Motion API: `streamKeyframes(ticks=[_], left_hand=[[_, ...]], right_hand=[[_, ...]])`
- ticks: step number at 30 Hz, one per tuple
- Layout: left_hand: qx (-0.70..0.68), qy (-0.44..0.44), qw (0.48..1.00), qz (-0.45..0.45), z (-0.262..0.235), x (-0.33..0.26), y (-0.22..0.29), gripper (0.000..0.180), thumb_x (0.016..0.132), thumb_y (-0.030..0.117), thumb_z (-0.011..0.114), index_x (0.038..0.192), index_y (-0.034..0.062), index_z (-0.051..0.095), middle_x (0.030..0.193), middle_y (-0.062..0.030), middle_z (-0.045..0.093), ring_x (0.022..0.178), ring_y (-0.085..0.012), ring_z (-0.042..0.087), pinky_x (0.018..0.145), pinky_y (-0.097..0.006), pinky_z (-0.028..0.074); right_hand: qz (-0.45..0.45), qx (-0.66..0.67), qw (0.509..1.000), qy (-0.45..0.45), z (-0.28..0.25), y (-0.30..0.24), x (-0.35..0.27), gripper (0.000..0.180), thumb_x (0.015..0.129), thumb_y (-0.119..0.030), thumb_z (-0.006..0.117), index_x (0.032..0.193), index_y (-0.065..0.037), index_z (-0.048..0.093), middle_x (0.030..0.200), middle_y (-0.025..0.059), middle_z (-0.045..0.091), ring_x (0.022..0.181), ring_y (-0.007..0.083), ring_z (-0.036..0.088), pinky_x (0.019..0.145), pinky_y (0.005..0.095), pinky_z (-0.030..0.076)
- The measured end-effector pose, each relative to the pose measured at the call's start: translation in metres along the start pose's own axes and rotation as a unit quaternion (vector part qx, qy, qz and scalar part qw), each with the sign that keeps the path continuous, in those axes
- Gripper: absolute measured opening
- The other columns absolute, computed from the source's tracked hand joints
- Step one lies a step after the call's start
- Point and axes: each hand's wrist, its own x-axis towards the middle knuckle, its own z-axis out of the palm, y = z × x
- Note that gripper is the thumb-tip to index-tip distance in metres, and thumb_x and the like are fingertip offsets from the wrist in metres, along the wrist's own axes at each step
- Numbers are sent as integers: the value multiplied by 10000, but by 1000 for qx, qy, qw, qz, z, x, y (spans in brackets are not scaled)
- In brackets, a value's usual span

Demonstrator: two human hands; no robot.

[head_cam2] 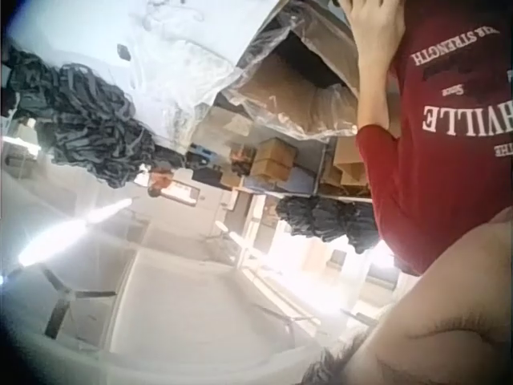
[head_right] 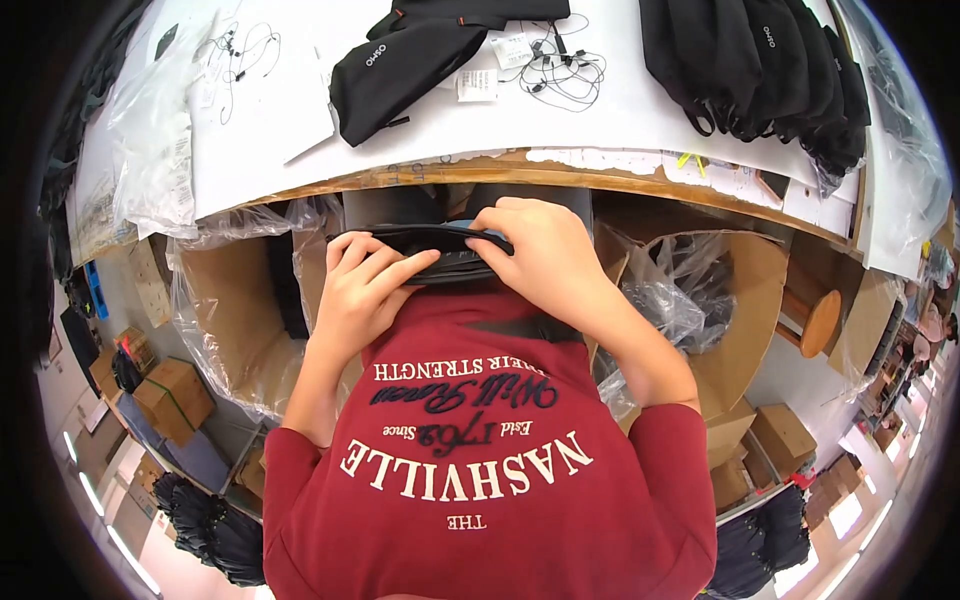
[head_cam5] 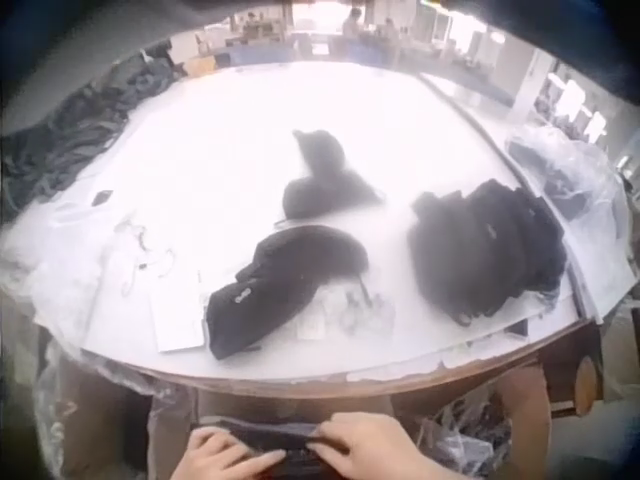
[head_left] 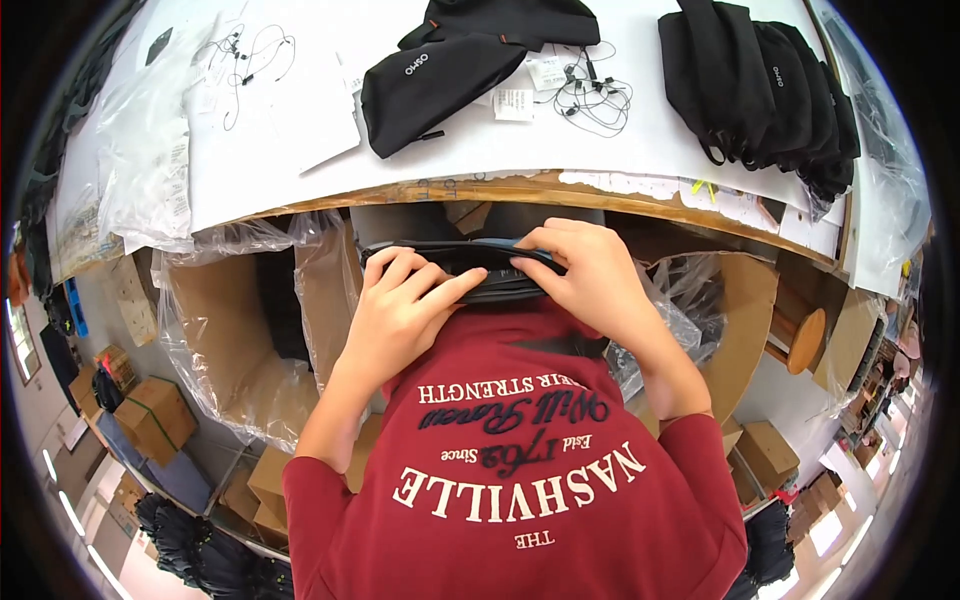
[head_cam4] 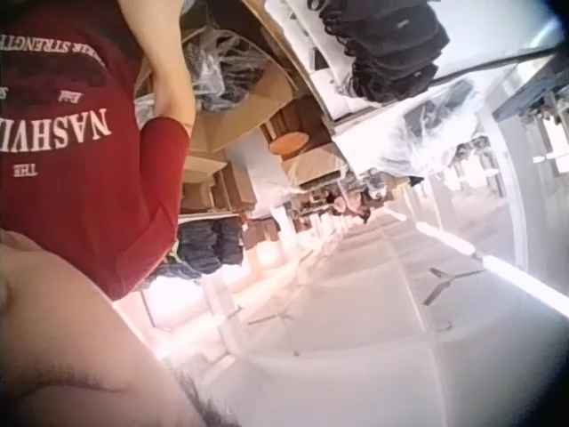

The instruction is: The person is attaching tags to black zipper bags and organizing them in a stack on a table.

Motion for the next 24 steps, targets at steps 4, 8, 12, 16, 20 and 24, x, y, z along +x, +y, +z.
streamKeyframes(ticks=[4,8,12,16,20,24], left_hand=[[42,-20,999,-25,1,3,4,316,722,54,642,1017,165,668,832,-10,512,888,-218,497,912,-388,339],[42,-41,995,-84,-3,5,7,368,661,43,631,996,181,689,1012,-48,538,1056,-276,436,964,-405,281],[59,-6,996,-69,0,5,13,375,655,41,630,992,194,688,1187,-94,504,1192,-322,376,1035,-439,241],[69,-1,995,-75,-2,9,12,385,655,34,623,1003,189,682,1226,-116,484,1240,-336,352,1068,-464,220],[96,26,992,-83,-5,20,4,332,688,65,669,1013,132,648,1187,-96,498,1219,-299,385,1073,-458,226],[60,101,990,-83,5,29,-9,329,674,59,680,993,95,606,1081,-30,547,1154,-236,453,1061,-463,239]], right_hand=[[-3,24,1000,11,7,-8,-1,134,783,-137,695,858,-33,657,656,78,532,577,228,538,532,321,422],[-12,30,999,32,12,-10,-5,107,815,-143,653,849,-45,626,721,87,577,686,270,589,606,351,465],[48,57,990,122,12,-13,-3,97,832,-102,646,877,-27,604,727,110,592,632,270,573,575,346,449],[87,82,983,138,8,-19,-1,106,842,-107,647,882,-21,601,678,101,550,578,229,524,539,317,417],[44,71,996,32,9,-17,-1,183,833,-178,675,905,-32,589,647,97,527,567,240,527,541,335,421],[33,77,997,-2,17,-16,2,226,814,-145,707,952,-10,589,562,38,351,484,134,342,477,282,319]])
